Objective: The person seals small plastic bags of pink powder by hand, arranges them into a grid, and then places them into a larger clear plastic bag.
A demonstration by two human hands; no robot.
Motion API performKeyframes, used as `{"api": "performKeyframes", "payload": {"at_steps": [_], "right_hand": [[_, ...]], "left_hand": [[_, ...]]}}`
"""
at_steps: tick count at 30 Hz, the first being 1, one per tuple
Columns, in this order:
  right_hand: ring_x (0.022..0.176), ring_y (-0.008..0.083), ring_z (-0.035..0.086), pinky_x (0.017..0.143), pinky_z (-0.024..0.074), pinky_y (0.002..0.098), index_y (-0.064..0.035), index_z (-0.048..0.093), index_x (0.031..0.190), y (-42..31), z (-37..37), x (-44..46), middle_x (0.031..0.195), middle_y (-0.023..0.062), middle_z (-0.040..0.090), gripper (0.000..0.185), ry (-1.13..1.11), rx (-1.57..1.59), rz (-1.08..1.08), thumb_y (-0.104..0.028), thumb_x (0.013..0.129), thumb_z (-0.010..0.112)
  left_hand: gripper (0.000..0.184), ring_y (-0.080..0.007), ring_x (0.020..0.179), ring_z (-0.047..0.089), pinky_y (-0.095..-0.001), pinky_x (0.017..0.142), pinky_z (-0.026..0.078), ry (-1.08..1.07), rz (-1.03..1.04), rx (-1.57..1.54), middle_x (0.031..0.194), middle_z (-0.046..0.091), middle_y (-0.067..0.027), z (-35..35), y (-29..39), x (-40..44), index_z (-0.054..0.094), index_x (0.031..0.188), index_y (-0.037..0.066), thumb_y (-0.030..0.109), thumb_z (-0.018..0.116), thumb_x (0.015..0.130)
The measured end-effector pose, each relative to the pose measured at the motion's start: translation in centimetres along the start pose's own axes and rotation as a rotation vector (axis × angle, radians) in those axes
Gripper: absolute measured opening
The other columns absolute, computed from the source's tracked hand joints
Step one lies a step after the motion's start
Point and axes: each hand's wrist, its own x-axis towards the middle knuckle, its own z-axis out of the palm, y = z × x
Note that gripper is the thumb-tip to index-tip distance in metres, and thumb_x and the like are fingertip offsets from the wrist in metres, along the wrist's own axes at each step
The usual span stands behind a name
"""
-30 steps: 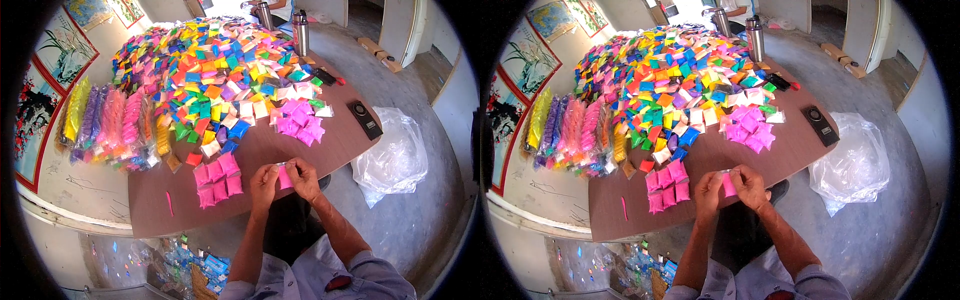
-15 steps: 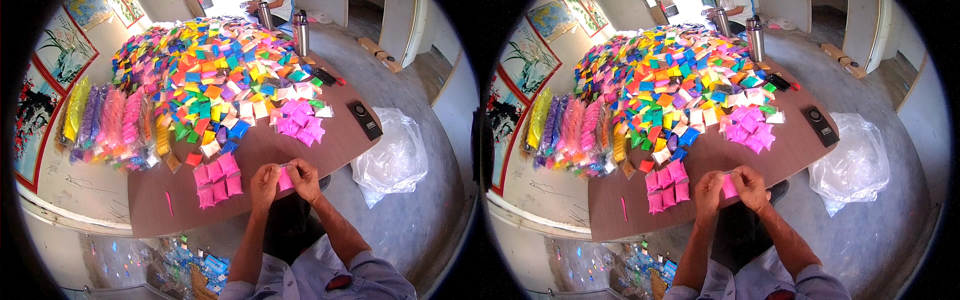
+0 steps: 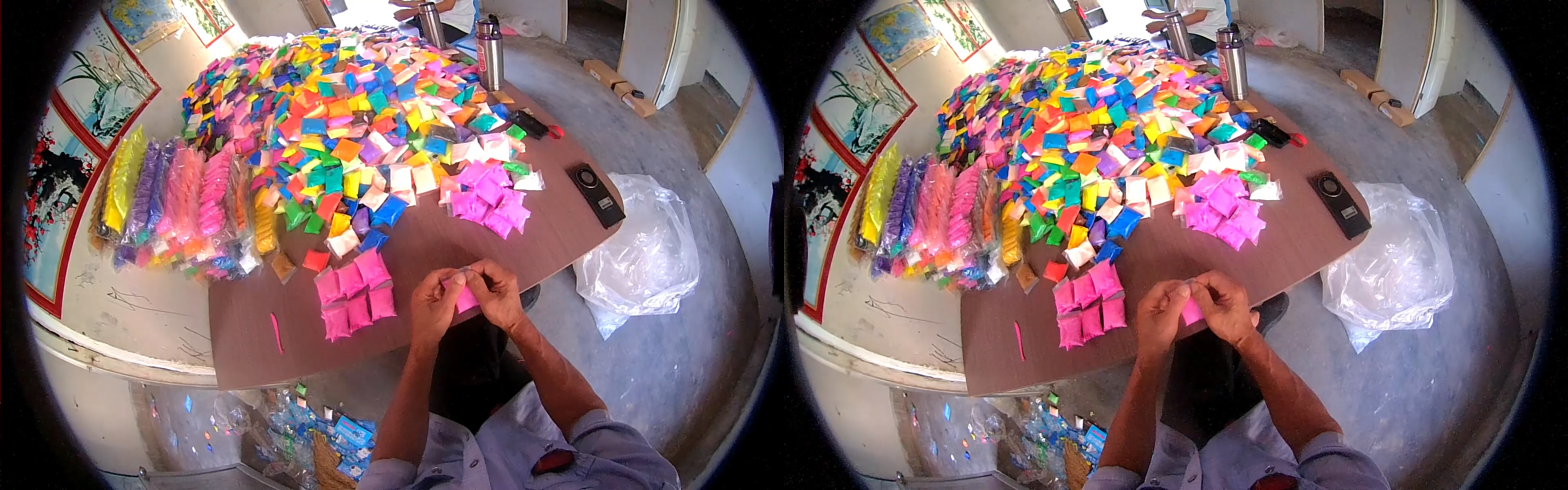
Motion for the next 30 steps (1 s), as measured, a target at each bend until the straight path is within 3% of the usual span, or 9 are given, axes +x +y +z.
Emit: {"api": "performKeyframes", "payload": {"at_steps": [2,5,12,15,18,24,28,30], "right_hand": [[0.083,0.0073,0.059,0.075,0.0505,0.0256,-0.0002,0.07,0.103,0.1,0.4,0.3,0.089,-0.001,0.067,0.01,0.089,-0.154,-0.401,-0.008,0.105,0.066],[0.083,0.0075,0.058,0.074,0.0504,0.0262,-0.0001,0.071,0.102,-1.2,0.7,-0.3,0.09,-0.001,0.066,0.01,0.084,-0.121,-0.265,-0.009,0.105,0.067],[0.085,0.0071,0.058,0.074,0.0506,0.0268,0.0002,0.07,0.105,-2.0,0.7,-0.2,0.094,-0.0003,0.065,0.011,0.084,-0.024,-0.182,-0.01,0.105,0.067],[0.086,0.009,0.064,0.076,0.0536,0.0264,0.0003,0.071,0.11,-2.4,0.9,-1.1,0.096,0.007,0.07,0.016,0.103,0.122,-0.168,-0.011,0.1,0.072],[0.091,0.0084,0.062,0.081,0.0528,0.0267,0.001,0.068,0.116,-3.3,1.3,-3.9,0.1,0.0009,0.069,0.016,0.049,0.029,-0.129,-0.01,0.105,0.066],[0.094,0.0081,0.063,0.087,0.0521,0.0256,0.0009,0.069,0.117,-2.6,2.2,-8.3,0.104,0.0001,0.069,0.016,0.196,0.419,0.003,-0.01,0.106,0.066],[0.094,0.0073,0.061,0.087,0.0512,0.0253,-0.0005,0.068,0.113,-3.3,3.1,-10.4,0.103,-0.0014,0.068,0.015,0.216,0.301,-0.028,-0.014,0.107,0.066],[0.093,0.0069,0.06,0.085,0.05,0.0252,-0.0028,0.068,0.11,-2.7,3.5,-11.1,0.1,-0.0026,0.066,0.013,0.11,0.4,0.093,-0.014,0.107,0.062]], "left_hand": [[0.014,-0.0024,0.083,0.057,-0.02,0.072,0.045,-0.019,0.025,-0.06,0.092,0.066,0.0043,-0.1,-0.6,0.2,0.072,0.11,-0.001,0.012,0.068,0.105],[0.014,-0.0031,0.084,0.058,-0.0207,0.073,0.046,-0.038,0.072,-0.099,0.094,0.067,0.0036,-0.1,-0.4,0.2,0.072,0.11,-0.001,0.011,0.067,0.106],[0.015,-0.0031,0.081,0.054,-0.0207,0.07,0.043,0.043,0.102,-0.018,0.092,0.065,0.0048,0.1,0.6,-0.2,0.073,0.11,-0.001,0.013,0.067,0.106],[0.015,-0.003,0.078,0.052,-0.0208,0.068,0.041,0.103,0.051,0.0,0.09,0.063,0.0049,0.2,1.1,-0.9,0.074,0.109,-0.001,0.012,0.069,0.104],[0.016,-0.0035,0.082,0.057,-0.0205,0.072,0.045,0.041,0.045,0.013,0.094,0.067,0.0026,-0.1,2.8,-3.0,0.073,0.111,-0.002,0.011,0.071,0.103],[0.021,-0.0094,0.095,0.067,-0.0251,0.085,0.053,0.056,-0.112,-0.103,0.104,0.074,-0.0034,0.7,2.9,-8.2,0.071,0.117,-0.004,0.012,0.071,0.103],[0.021,-0.01,0.09,0.065,-0.026,0.081,0.052,0.069,-0.096,-0.013,0.099,0.073,-0.0023,0.5,3.4,-10.7,0.072,0.112,-0.003,0.016,0.069,0.104],[0.023,-0.0092,0.085,0.063,-0.0263,0.078,0.051,0.095,-0.058,0.129,0.095,0.072,-0.0013,-0.4,3.5,-11.5,0.072,0.108,-0.003,0.019,0.067,0.105]]}}
